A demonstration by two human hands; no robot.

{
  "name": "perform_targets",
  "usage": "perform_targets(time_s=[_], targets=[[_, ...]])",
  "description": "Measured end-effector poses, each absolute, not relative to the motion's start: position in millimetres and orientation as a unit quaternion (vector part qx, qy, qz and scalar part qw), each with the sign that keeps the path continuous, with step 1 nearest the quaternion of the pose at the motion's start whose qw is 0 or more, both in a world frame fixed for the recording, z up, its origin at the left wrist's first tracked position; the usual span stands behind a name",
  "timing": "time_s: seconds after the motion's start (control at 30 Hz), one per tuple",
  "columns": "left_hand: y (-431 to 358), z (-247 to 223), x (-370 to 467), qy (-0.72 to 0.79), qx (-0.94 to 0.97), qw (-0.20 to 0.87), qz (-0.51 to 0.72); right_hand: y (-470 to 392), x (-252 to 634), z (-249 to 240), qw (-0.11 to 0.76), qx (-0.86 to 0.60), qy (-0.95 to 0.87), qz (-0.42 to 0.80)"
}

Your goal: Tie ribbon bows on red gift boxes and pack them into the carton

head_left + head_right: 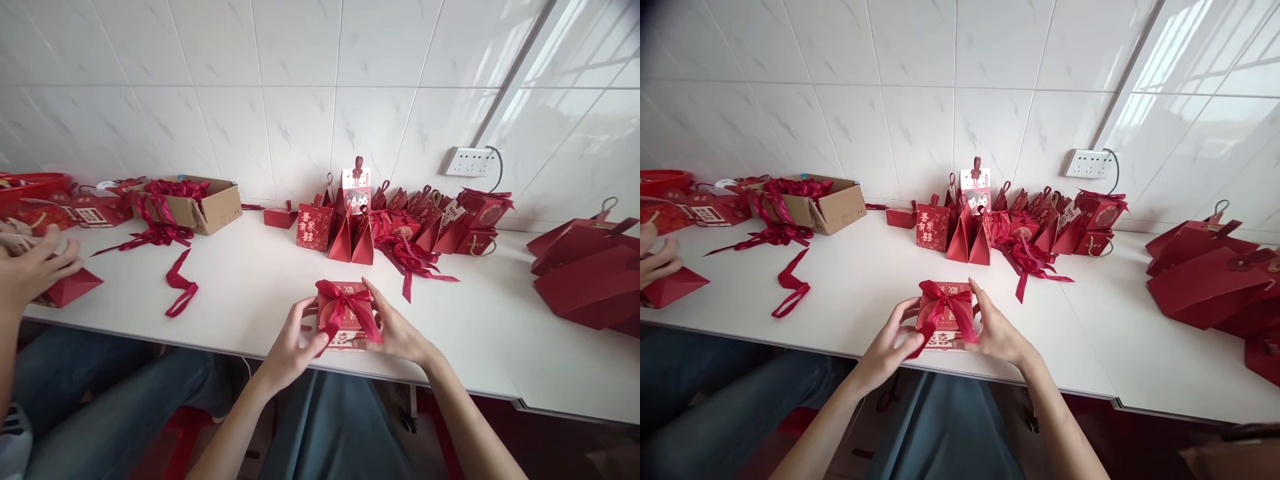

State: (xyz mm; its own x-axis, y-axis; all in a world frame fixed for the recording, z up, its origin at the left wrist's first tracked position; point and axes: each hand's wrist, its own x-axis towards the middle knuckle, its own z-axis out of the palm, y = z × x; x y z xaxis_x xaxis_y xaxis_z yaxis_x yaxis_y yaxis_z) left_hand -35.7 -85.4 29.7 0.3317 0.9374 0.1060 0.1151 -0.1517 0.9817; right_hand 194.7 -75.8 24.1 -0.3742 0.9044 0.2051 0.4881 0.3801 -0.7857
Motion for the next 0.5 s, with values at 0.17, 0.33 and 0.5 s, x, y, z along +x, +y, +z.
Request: perform_targets(time_s=[0.17,0.33,0.5], targets=[[-64.8,47.9,-37.1,0.459,0.621,0.446,0.452,-88.4,187.3,27.4,0.373,-0.456,-0.772,0.240],[-67.9,70.1,-31.9,0.443,0.658,0.442,0.419,-105.4,187.2,33.0,0.388,-0.452,-0.783,0.180],[-89.1,73.5,-30.1,0.431,0.627,0.479,0.437,-117.9,193.9,37.2,0.401,-0.450,-0.781,0.166]])
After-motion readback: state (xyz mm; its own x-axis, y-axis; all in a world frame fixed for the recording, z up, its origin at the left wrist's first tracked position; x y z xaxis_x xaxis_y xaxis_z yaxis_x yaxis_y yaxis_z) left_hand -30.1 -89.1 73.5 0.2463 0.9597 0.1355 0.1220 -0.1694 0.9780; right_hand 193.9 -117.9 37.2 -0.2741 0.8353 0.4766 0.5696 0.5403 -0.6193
